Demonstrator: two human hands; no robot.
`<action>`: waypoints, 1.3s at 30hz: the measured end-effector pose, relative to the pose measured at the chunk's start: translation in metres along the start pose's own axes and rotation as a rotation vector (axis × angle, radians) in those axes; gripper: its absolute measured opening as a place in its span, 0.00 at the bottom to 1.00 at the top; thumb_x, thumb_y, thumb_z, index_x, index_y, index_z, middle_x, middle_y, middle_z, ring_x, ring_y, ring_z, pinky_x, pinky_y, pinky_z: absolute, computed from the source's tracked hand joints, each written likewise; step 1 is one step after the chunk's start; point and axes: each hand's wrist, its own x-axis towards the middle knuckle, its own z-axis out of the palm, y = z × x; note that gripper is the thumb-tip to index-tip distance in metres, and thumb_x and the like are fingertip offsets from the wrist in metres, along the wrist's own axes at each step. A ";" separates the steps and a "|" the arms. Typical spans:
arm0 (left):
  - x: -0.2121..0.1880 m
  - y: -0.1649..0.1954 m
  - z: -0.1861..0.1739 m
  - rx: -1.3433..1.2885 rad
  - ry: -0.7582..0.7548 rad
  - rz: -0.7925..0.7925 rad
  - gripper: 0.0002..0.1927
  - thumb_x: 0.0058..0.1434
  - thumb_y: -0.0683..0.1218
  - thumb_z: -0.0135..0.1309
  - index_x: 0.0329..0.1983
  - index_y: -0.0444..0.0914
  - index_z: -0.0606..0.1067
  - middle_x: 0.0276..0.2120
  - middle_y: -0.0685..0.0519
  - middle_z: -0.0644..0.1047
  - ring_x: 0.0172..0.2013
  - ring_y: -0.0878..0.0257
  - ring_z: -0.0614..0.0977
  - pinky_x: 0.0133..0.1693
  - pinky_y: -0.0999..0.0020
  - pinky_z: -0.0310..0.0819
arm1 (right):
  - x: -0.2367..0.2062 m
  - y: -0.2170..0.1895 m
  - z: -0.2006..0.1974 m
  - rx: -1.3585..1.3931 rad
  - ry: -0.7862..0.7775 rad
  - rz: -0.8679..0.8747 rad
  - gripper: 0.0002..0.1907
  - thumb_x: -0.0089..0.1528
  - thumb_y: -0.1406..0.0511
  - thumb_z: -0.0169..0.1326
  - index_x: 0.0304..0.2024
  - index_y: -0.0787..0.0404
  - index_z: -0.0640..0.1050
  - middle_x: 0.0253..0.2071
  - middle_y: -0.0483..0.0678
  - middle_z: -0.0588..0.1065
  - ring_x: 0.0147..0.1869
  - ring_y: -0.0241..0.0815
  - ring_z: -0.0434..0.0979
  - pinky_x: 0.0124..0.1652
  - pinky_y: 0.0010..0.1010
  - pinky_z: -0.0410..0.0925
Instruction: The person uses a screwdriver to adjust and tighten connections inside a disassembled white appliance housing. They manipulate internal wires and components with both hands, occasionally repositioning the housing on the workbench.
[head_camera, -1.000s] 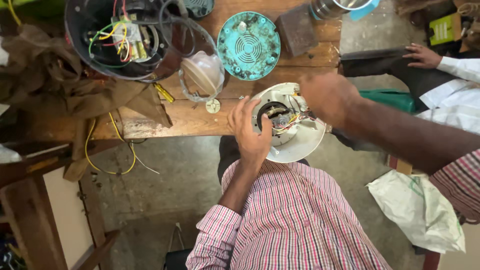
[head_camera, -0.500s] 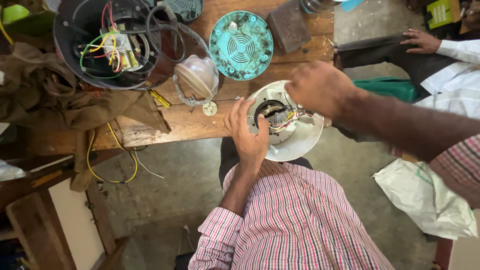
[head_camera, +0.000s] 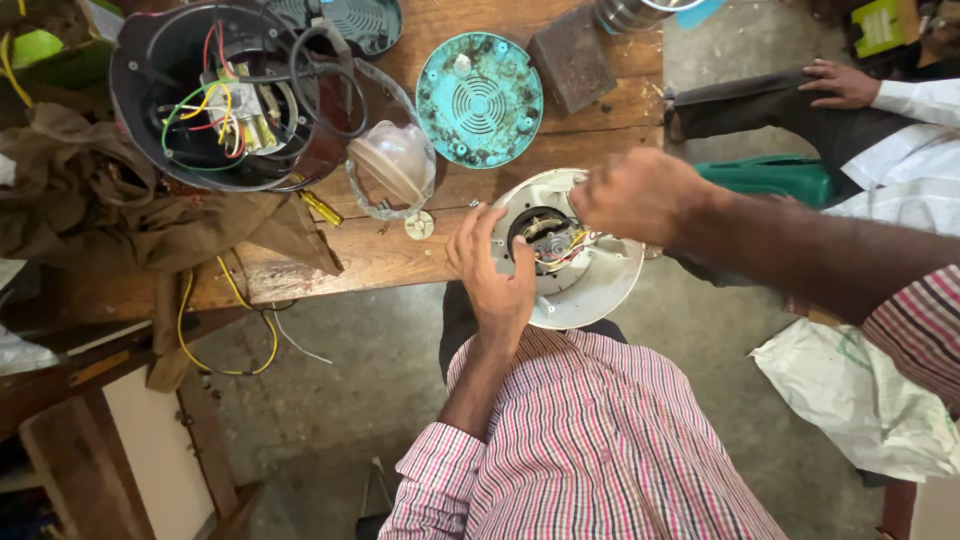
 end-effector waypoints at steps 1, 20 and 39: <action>0.002 0.003 -0.002 0.009 0.008 -0.004 0.22 0.62 0.41 0.55 0.60 0.38 0.72 0.62 0.43 0.71 0.65 0.45 0.68 0.68 0.49 0.56 | 0.000 0.002 0.000 0.161 -0.048 0.215 0.09 0.61 0.62 0.57 0.34 0.63 0.78 0.32 0.57 0.79 0.38 0.57 0.82 0.37 0.46 0.75; 0.035 0.212 -0.065 -0.064 -0.329 0.472 0.21 0.55 0.45 0.64 0.53 0.43 0.78 0.59 0.46 0.73 0.62 0.46 0.70 0.64 0.49 0.61 | -0.069 -0.015 -0.056 0.674 -0.051 0.862 0.15 0.60 0.52 0.58 0.41 0.52 0.83 0.33 0.57 0.80 0.37 0.61 0.80 0.34 0.50 0.71; 0.014 0.128 -0.009 0.590 -0.392 0.246 0.16 0.59 0.48 0.61 0.51 0.46 0.81 0.56 0.50 0.75 0.58 0.46 0.69 0.61 0.44 0.56 | -0.217 -0.126 0.114 1.742 0.730 1.436 0.11 0.69 0.63 0.55 0.48 0.63 0.80 0.32 0.45 0.77 0.25 0.29 0.68 0.25 0.22 0.61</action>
